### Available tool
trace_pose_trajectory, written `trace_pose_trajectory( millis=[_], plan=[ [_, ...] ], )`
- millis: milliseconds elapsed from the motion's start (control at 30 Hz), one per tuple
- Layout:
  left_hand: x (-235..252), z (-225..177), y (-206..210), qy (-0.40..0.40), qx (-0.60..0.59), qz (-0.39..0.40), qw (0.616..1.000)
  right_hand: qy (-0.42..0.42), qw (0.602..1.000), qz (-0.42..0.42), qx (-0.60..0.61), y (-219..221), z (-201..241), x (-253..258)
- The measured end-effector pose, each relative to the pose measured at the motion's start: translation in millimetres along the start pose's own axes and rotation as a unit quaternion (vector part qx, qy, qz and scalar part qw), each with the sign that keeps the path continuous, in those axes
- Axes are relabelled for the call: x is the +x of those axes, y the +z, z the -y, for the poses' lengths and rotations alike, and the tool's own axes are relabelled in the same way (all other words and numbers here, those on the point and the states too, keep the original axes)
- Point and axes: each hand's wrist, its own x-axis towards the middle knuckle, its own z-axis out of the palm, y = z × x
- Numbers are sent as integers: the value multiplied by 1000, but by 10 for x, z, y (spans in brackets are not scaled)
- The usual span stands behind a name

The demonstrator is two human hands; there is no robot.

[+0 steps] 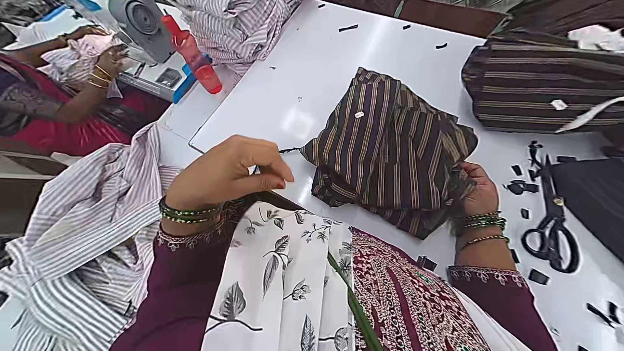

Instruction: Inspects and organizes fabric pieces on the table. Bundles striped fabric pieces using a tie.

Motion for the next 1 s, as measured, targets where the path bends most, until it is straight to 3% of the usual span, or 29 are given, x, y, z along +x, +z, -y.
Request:
trace_pose_trajectory(
  millis=[133, 300, 433, 533, 600, 667, 733, 800, 833, 867, 933, 1000],
  plan=[
    [6, -25, -10, -51, 38, -74, 995, 3, 1000, 7, 14, 8, 24, -5],
    [265, 95, 364, -60, 8, -44, 997, 3, 1000, 10, 8, -24, -8, 29],
    [773, 226, 1230, -148, 99, 70, 982, 19, 1000, 2, 17, -43, -64, 76],
    [1077, 396, 1739, -233, 139, 201, 941, 16, 999, -15, 36, -58, -108, 100],
    [1113, 567, 1882, -224, 164, 239, 930, 26, 996, -76, 49, -54, -81, 107],
    [1023, 691, 1853, -168, 154, 167, 959, 37, 988, -123, 86, -139, -103, 177],
    [856, 780, 1801, -129, 132, -23, 982, 48, 976, -162, 140, -244, -117, 224],
    [766, 805, 1620, -183, 94, -191, 960, 63, 968, -184, 157, -279, -68, 254],
    [735, 811, 1502, -234, 59, -237, 941, 70, 968, -191, 145, -265, -37, 249],
    [715, 808, 1383, -295, 27, -247, 923, 72, 972, -187, 121, -248, -22, 239],
    [675, 843, 1228, -389, -11, -182, 903, 34, 986, -162, 25, -212, -34, 196],
    [691, 910, 1206, -401, -22, -106, 910, -85, 983, -113, -118, -207, -77, 107]
  ],
)
